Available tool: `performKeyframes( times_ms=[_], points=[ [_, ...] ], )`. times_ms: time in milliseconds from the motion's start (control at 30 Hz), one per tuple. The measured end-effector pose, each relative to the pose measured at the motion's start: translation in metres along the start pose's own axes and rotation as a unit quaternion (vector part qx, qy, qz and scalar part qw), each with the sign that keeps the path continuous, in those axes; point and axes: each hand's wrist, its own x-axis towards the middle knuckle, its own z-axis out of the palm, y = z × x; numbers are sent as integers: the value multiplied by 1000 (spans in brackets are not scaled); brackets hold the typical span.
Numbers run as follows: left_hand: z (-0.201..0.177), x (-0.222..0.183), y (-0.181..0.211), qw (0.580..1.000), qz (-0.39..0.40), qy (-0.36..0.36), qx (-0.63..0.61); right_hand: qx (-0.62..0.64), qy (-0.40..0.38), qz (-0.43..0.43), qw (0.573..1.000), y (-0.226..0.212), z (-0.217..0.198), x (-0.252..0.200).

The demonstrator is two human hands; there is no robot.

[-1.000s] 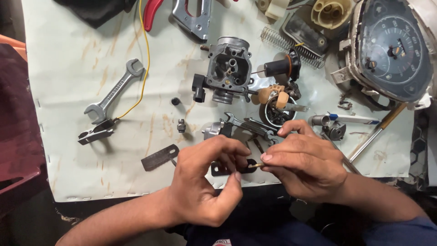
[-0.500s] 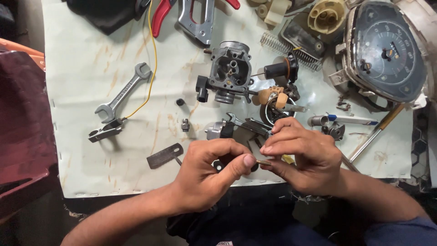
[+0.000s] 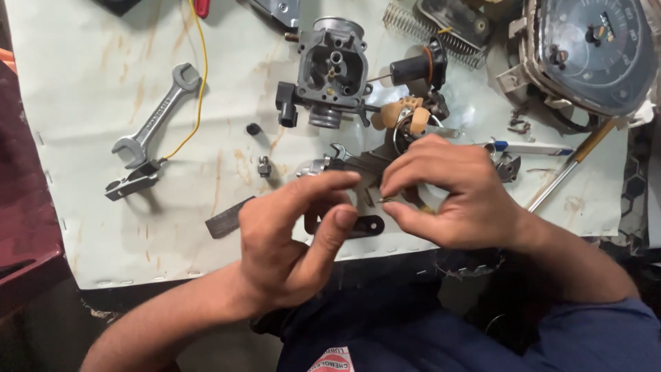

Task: Cleaning and reassembling a motorcycle carburetor on a workbench.

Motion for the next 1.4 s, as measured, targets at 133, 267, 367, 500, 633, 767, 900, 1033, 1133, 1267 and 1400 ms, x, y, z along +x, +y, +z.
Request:
performKeyframes(
  times_ms=[133, 267, 367, 500, 633, 767, 900, 1033, 1133, 1267, 1400],
  points=[
    [-2, 1, -2, 999, 21, 33, -4, -67, -61, -10, 996, 0, 5, 4],
    [-7, 7, -8, 997, 42, 57, 29, -78, -53, -16, 995, 2, 7, 1],
    [-13, 14, -18, 991, 81, 83, 63, -78, -37, 25, 996, 5, 3, -2],
    [-20, 18, -27, 987, 104, 108, 60, -67, 31, -78, 994, 6, -11, -11],
    [-16, 19, -28, 986, 110, 116, 56, -109, 95, -196, 970, -9, -36, -18],
    [-10, 18, -30, 983, 131, 105, 72, -140, 137, -211, 958, -3, -76, -66],
    [-3, 12, -30, 970, 175, 109, 125, -120, 363, -189, 904, 44, -118, -141],
    [2, 6, -28, 934, 265, 91, 220, -20, 438, -198, 876, 66, -153, -167],
    [6, 6, -33, 877, 388, 27, 283, 68, 427, -208, 878, 71, -171, -172],
    [34, 1, -18, 826, 481, -25, 292, 27, 274, -304, 912, 10, -103, -72],
    [70, -18, -1, 789, 544, -159, 236, -41, 116, -238, 963, -19, -52, -33]
  ],
)
